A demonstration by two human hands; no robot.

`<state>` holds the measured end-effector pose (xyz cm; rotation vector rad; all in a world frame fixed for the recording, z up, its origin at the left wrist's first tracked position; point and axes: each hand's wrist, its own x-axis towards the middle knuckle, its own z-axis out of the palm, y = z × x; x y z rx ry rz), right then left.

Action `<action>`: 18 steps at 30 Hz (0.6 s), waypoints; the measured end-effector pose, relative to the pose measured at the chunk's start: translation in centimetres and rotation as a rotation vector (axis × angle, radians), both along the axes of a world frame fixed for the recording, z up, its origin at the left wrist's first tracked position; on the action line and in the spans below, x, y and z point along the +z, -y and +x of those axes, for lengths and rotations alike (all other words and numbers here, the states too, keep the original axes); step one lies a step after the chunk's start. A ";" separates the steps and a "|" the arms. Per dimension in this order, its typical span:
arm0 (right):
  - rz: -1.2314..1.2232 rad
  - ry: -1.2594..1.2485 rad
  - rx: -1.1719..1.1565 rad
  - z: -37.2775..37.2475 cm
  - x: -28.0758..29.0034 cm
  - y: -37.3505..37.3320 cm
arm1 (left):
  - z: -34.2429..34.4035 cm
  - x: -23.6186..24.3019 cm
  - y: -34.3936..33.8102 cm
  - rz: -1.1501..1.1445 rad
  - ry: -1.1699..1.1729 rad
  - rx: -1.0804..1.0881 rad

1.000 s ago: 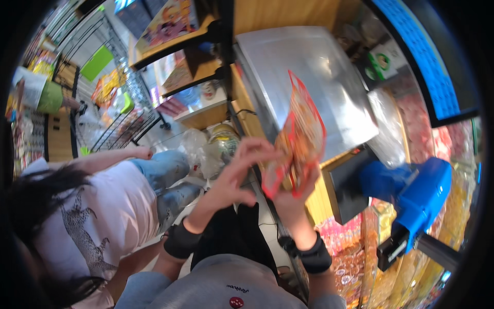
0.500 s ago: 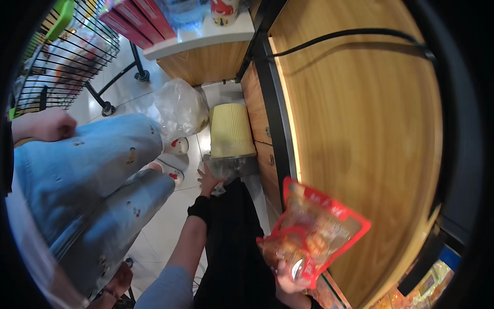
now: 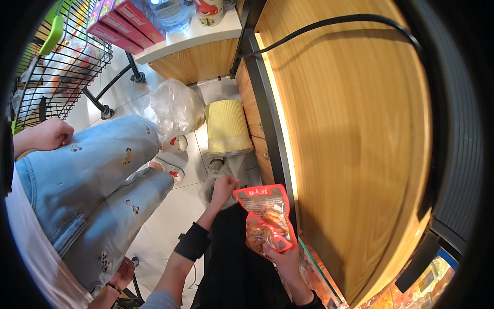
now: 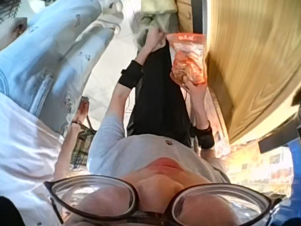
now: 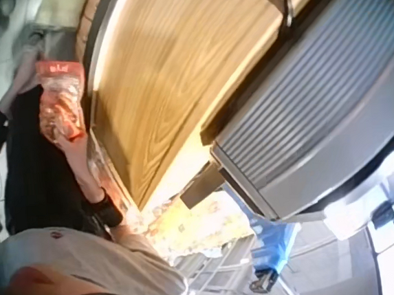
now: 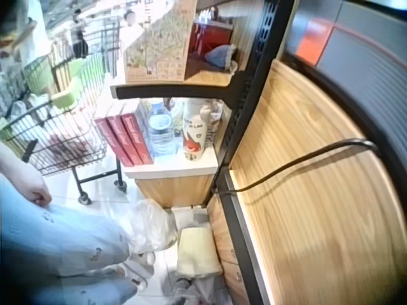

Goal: Weighing food items on a digital scale and applying labels to the plastic bags in a supermarket.

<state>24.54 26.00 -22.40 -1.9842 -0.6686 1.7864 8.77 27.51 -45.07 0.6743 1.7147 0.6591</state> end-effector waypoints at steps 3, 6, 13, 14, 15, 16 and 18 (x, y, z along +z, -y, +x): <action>-0.031 -0.156 0.187 1.8 -0.6 0.4 | -0.1 5.0 0.6 -0.046 0.083 -0.080; 0.068 -0.341 0.383 2.1 -1.0 0.0 | -0.1 10.0 2.4 -0.150 0.792 0.115; -0.030 -0.450 0.466 2.9 -0.4 1.5 | -1.0 16.7 2.6 0.092 0.970 -0.243; -0.002 -0.456 0.472 3.5 -0.3 1.9 | -1.5 17.1 2.0 0.088 0.970 -0.246; -0.109 -0.510 0.294 3.4 0.8 2.0 | -1.9 17.3 1.4 0.130 0.987 -0.433; -0.105 -0.507 0.295 3.6 1.3 2.0 | -2.4 17.2 0.8 0.179 0.995 -0.619; -0.235 -0.330 0.269 4.7 2.3 3.1 | -4.2 14.8 -0.9 0.309 0.942 -0.464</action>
